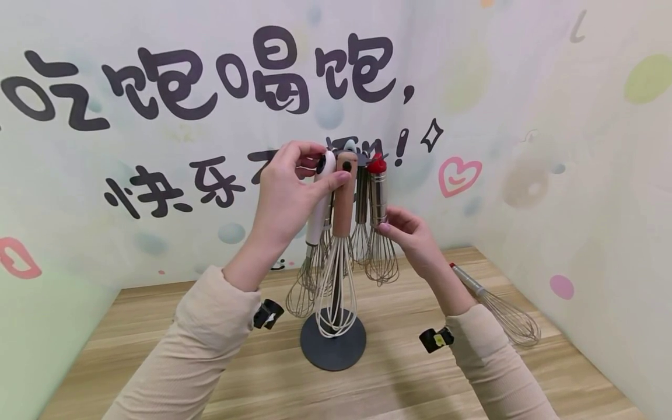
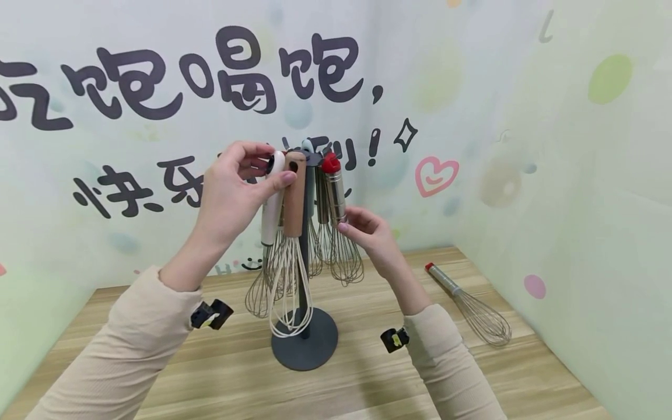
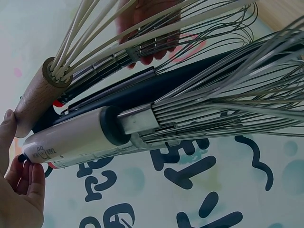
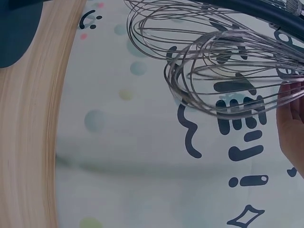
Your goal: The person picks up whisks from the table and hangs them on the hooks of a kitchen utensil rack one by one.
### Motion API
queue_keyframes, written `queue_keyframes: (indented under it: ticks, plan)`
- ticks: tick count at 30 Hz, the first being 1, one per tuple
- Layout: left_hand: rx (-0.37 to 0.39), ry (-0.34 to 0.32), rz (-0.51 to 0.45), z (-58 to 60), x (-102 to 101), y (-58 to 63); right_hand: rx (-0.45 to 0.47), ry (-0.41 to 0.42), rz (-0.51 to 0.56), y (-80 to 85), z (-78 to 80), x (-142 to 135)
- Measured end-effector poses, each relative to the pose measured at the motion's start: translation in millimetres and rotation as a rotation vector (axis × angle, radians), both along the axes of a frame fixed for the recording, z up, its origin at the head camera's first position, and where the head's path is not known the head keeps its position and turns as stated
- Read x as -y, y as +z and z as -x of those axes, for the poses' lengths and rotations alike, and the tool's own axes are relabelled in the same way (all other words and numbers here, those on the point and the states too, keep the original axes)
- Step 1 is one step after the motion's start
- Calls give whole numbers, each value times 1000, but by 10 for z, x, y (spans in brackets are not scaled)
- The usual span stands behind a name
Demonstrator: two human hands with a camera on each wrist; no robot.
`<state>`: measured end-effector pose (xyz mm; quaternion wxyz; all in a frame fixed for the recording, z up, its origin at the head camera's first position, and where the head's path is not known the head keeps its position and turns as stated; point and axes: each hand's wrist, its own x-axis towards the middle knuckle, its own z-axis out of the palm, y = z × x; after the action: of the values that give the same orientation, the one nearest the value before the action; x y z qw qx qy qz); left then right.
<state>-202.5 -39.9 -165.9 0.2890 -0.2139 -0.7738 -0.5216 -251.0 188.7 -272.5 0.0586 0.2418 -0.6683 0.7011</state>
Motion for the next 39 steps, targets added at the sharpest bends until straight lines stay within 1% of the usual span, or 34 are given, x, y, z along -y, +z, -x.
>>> queue_keyframes:
  ticks: [4,7,11,14,21,27,30,35,39]
  plan:
    - [5,8,-4,-9,-5,-7,-23,18,-2,-13,18,-35]
    - [3,18,-6,-14,-10,-13,-29,7,-2,-19,35,-87]
    - [-19,29,-7,-12,-20,-29,-23,-36,-2,-32,72,-204]
    - [-37,32,-8,-4,-24,-43,-17,-78,-20,-62,115,-346]
    - [-62,31,9,-7,-14,-42,9,-232,-164,-277,241,-781]
    - [-63,25,17,-9,-10,-40,68,-368,-275,-443,275,-1098]
    - [-62,25,18,-11,-9,-37,87,-437,-352,-513,276,-1229]
    - [-57,30,13,-16,-9,-32,111,-518,-472,-639,288,-1410]
    - [-49,27,2,-16,-14,-33,133,-563,-532,-756,305,-1554]
